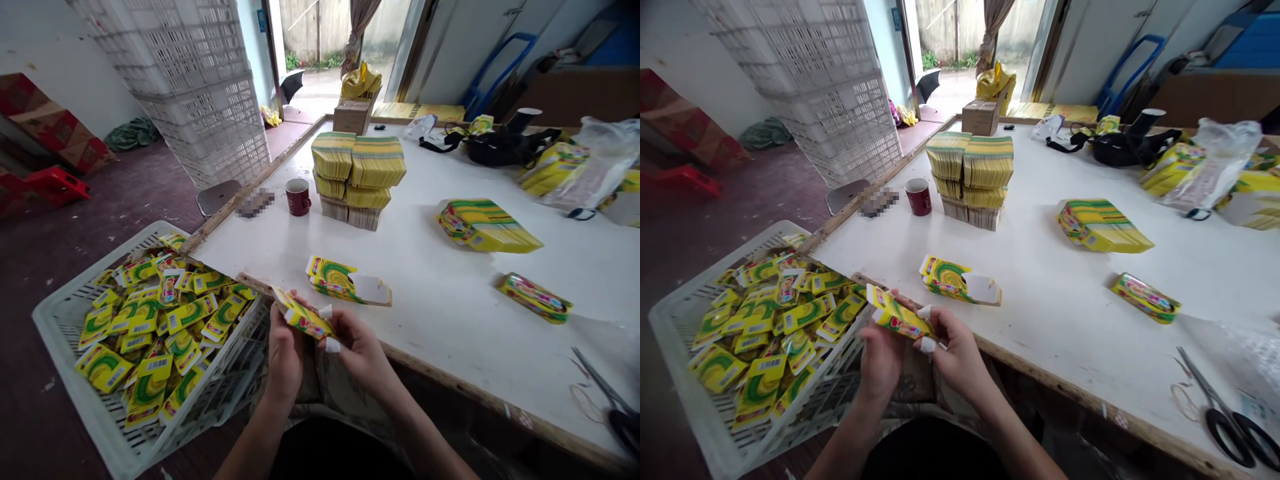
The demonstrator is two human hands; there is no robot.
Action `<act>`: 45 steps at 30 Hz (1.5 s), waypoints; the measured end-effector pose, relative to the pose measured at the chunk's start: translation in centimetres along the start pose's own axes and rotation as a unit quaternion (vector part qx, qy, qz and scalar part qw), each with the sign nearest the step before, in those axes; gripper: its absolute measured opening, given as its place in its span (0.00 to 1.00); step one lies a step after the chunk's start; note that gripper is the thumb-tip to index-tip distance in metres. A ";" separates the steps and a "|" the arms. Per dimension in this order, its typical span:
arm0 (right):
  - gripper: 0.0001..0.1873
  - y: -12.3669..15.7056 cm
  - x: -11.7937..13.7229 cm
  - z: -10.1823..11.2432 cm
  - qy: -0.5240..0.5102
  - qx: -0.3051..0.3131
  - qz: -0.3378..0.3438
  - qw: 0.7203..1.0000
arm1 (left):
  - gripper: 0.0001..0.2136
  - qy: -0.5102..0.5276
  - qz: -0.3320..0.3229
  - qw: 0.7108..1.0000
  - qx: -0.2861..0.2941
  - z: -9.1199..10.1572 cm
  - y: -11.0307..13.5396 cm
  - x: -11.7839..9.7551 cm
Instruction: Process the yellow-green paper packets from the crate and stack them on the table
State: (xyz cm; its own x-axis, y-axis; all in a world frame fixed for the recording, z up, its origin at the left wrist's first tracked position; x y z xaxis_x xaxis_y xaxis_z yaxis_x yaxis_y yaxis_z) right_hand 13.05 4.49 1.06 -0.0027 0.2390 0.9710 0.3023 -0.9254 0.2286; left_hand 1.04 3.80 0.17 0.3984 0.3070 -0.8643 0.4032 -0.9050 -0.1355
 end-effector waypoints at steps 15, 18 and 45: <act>0.08 2.9 5.0 1.9 0.476 -0.005 0.317 0.820 | 0.42 -0.364 0.083 0.817 0.440 -0.8 -0.7 -3.0; 0.09 3.5 5.0 1.5 0.406 -0.128 0.374 0.824 | 0.30 -0.372 0.105 0.835 0.392 -1.8 0.5 -1.3; 0.27 0.3 -2.2 -0.6 -0.345 0.069 -0.090 0.932 | 0.41 -0.323 -0.137 0.902 0.251 -0.8 0.8 -1.3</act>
State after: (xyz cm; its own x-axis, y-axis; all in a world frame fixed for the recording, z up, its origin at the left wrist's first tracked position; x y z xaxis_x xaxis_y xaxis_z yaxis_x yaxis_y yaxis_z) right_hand 12.59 3.51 -0.92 0.5344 0.5634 0.6301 0.4765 -0.8165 0.3260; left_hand 1.49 2.95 1.61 -0.2872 0.4500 -0.8456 -0.0741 -0.8906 -0.4488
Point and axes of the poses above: each hand's wrist, its own y-axis away from the middle knuckle, its own z-axis out of the back of the hand, x = y × z, the point moved 6 cm from there along -y, towards the middle knuckle, and after that the axes turned 14 degrees about -z, right-handed, at the moved point
